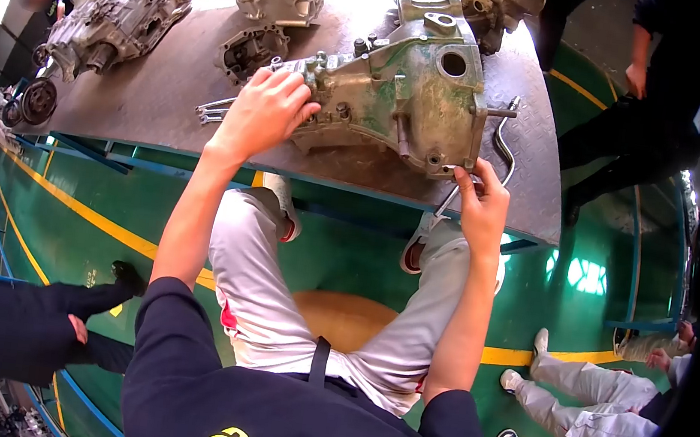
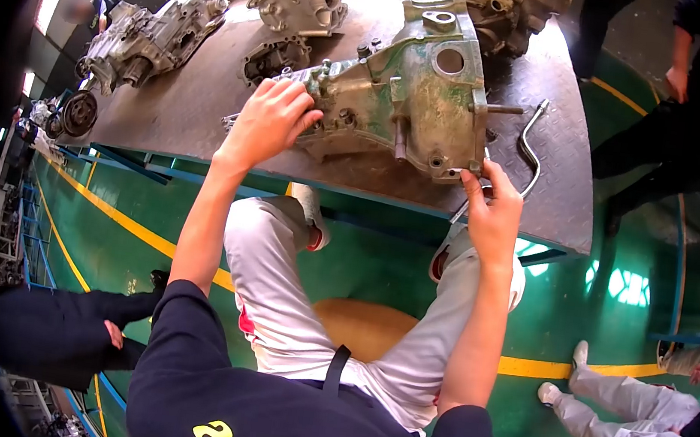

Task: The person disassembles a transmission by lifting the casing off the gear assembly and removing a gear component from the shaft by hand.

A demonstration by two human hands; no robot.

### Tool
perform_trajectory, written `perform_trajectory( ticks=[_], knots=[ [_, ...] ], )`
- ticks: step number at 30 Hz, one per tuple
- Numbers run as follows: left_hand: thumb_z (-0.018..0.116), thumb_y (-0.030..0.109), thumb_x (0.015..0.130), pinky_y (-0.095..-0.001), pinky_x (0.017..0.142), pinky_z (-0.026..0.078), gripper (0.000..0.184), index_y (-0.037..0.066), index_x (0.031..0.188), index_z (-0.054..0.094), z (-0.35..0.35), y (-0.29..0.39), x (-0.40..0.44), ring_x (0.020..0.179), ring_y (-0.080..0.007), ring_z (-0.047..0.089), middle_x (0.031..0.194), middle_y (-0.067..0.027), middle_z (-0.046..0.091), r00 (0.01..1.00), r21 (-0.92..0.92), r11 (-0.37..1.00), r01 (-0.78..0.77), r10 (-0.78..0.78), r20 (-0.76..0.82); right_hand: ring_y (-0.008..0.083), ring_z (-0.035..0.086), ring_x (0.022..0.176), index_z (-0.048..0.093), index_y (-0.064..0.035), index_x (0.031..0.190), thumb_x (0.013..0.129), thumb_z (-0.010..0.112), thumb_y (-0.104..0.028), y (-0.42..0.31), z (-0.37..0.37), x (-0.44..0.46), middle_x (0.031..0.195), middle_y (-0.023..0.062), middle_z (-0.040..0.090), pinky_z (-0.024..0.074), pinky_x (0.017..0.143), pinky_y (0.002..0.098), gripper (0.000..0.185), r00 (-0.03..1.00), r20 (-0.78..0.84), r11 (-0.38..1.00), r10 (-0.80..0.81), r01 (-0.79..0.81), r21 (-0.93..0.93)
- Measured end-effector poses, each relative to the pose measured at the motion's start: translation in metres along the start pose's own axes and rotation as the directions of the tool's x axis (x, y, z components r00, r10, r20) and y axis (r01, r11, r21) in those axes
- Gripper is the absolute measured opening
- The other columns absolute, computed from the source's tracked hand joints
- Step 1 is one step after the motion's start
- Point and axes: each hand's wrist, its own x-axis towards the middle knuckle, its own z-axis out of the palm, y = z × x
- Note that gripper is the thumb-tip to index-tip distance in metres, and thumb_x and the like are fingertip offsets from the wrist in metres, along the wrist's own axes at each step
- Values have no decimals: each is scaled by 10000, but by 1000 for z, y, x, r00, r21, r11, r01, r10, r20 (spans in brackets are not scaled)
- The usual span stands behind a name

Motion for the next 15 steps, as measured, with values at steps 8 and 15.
perform_trajectory(
  ticks=[8, 15],
  knots=[
    [646, 278, 892, -364, 793, 440, 240, 62, 809, 581, -7, -2, 5, 878, -243, 576, 881, -71, 598, 996, 57, 998, 24, -19, -87, 99, 530, 677, 639, 13, 1063, 886, 692, -116, -1, -1, 0, 843, 74, 677, 447, 613, 250, 225, 1000, -2, 1000, -8, 8, -6],
    [666, 283, 875, -373, 810, 432, 242, 55, 834, 596, -5, -3, 3, 869, -267, 557, 858, -79, 568, 996, -11, 999, 51, -51, -79, 115, 575, 702, 646, 3, 1079, 883, 690, -119, -1, -2, 0, 871, 80, 690, 458, 623, 254, 235, 1000, 15, 999, 18, -17, -29]
  ],
)
